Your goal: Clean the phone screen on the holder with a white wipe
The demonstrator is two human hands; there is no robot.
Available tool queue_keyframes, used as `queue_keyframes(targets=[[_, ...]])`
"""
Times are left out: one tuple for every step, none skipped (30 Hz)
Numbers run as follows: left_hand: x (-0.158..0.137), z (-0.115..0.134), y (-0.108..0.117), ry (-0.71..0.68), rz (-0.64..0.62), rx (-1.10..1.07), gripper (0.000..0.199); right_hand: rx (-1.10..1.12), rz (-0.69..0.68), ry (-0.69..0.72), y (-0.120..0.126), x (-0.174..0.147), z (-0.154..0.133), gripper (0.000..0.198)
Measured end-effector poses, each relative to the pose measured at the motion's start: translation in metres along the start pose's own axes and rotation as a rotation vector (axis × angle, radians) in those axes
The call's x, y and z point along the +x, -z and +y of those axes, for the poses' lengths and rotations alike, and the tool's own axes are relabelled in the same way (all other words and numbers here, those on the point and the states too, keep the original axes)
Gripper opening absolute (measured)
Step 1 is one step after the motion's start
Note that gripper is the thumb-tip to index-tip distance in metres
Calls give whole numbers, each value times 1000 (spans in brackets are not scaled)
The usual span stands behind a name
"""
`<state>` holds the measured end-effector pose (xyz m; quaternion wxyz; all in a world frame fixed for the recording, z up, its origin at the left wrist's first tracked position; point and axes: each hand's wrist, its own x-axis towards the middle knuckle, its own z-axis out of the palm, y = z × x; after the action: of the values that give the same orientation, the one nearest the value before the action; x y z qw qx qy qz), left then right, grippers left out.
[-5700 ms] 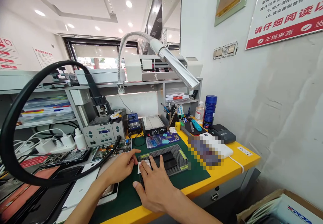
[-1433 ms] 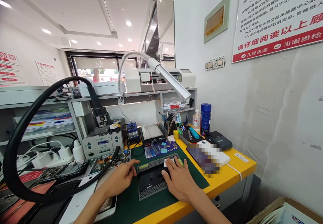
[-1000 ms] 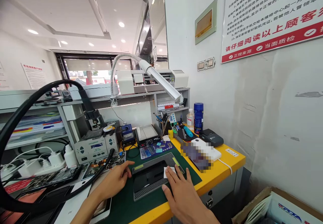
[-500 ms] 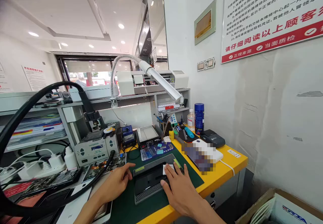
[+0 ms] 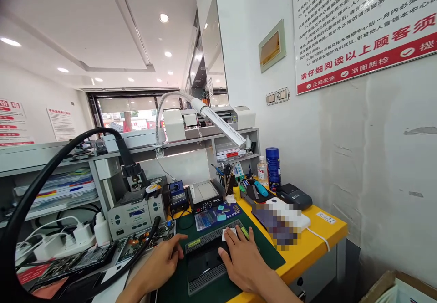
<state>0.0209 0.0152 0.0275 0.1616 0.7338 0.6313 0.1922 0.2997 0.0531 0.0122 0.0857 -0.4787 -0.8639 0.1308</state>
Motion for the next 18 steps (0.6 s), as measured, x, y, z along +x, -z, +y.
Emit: queue_keyframes(targets=[[0, -1, -1, -1, 3, 5, 51, 5, 0, -1, -1, -2, 1, 76], [0, -2, -2, 0, 8, 14, 51, 10, -5, -4, -1, -5, 1, 75], [1, -3, -3, 1, 12, 25, 51, 15, -6, -7, -2, -8, 2, 75], [1, -4, -4, 0, 15, 33, 51, 21, -7, -9, -2, -12, 3, 74], [1, -5, -4, -3, 16, 39, 51, 28, -11, -10, -3, -17, 3, 73], [1, -6, -5, -5, 17, 42, 50, 38, -16, -11, -3, -21, 4, 72], [1, -6, -6, -6, 17, 45, 50, 48, -22, -11, -3, -26, 4, 71], [1, -6, -6, -6, 16, 49, 50, 58, -26, -12, -4, -30, 5, 71], [1, -6, -6, -5, 16, 53, 50, 67, -33, -13, -4, -33, 5, 70], [1, -6, -6, 0, 14, 58, 50, 74, -38, -15, -4, -37, 5, 70], [1, -6, -6, 4, 16, 61, 51, 77, -35, -15, -5, -39, 6, 69], [1, -6, -6, 8, 10, 58, 51, 81, -31, -15, -5, -41, 6, 69], [1, -7, -5, 8, -4, 48, 50, 85, -29, -15, -5, -43, 6, 69], [1, -8, -5, 6, -20, 33, 50, 91, -24, -15, -5, -44, 5, 69], [1, -9, -5, 3, -34, 19, 49, 97, -19, -15, -4, -45, 4, 68], [1, -10, -5, -1, -44, 8, 48, 102, -16, -15, -2, -46, 3, 68], [2, -10, -5, -3, -49, 0, 47, 104, -21, -18, -1, -46, 2, 68], [2, -11, -5, -5, -47, -3, 47, 103, -28, -21, 0, -46, 1, 68]])
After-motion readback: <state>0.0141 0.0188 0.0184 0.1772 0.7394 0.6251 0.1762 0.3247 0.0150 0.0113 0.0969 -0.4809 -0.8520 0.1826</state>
